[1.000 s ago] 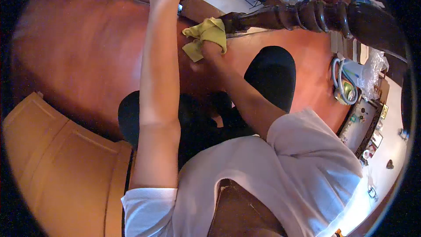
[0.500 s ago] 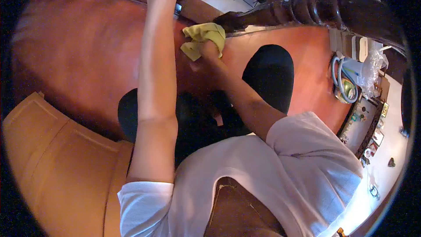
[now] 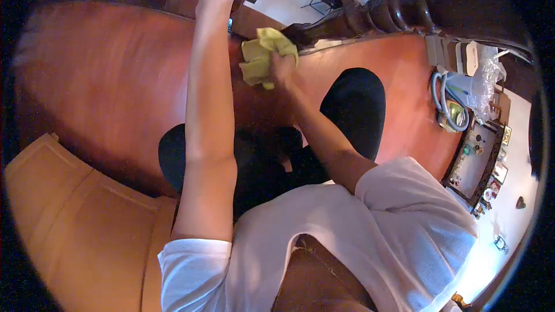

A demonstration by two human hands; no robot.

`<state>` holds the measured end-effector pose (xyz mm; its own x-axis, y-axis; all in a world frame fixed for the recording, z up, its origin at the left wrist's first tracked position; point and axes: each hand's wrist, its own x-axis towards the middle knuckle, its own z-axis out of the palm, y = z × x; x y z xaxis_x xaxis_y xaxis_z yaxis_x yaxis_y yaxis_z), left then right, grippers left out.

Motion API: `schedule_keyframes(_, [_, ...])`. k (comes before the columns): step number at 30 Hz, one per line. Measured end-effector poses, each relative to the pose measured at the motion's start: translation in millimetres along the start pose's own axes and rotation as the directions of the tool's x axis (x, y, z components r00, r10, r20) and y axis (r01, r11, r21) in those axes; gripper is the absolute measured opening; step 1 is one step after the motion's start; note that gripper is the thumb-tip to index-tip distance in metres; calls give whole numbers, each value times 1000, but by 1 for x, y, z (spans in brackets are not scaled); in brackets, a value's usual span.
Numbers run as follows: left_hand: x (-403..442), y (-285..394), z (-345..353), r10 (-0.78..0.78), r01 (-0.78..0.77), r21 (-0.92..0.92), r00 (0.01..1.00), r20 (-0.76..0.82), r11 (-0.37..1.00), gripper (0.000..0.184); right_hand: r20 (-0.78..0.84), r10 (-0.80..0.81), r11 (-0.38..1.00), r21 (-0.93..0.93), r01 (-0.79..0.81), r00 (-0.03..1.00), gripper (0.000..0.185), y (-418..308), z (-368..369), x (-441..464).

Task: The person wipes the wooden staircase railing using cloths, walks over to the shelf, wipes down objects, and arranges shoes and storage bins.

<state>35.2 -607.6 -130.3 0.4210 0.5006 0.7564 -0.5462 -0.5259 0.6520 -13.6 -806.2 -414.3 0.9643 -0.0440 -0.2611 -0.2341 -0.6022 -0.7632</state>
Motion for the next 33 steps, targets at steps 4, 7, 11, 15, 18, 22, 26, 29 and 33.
schedule_keyframes(4, [-6, -9, -7, 13, -14, 74, 1000, 22, 997, 34, 34, -121, 992, -31, 122, 992, 29, -101, -54, -1])
schedule_keyframes(7, [-11, -32, -10, 17, -83, 357, 983, 182, 931, 24, -124, -646, 758, 13, 652, 753, 27, -147, -105, -21])
schedule_keyframes(11, [-9, -28, -3, -50, 25, 196, 991, 122, 980, 33, -243, -827, 543, -112, 832, 507, 28, -207, -204, -54])
schedule_keyframes(15, [-6, -12, -4, -287, 277, 81, 937, 197, 958, 26, -67, -966, 251, -461, 851, 248, 32, -214, -305, -71])
schedule_keyframes(18, [1, -3, 1, -248, 233, 100, 954, 171, 967, 23, -140, -983, 176, -564, 807, 116, 33, -245, -376, -81])
schedule_keyframes(22, [3, 7, 1, -379, 387, -11, 908, 179, 922, 24, -299, -954, 195, -621, 760, 0, 34, -299, -464, -92])
schedule_keyframes(26, [9, 30, -7, -437, 448, 33, 849, 299, 893, 17, -375, -923, 302, -562, 770, 88, 35, -355, -530, -68])
schedule_keyframes(29, [15, 40, -12, -420, 375, 191, 824, 380, 907, 12, -360, -882, 446, -435, 782, 303, 36, -398, -568, -29])
schedule_keyframes(33, [35, 58, -26, -442, 274, 410, 802, 402, 870, 22, -247, -785, 616, -216, 757, 568, 38, -446, -611, 36])
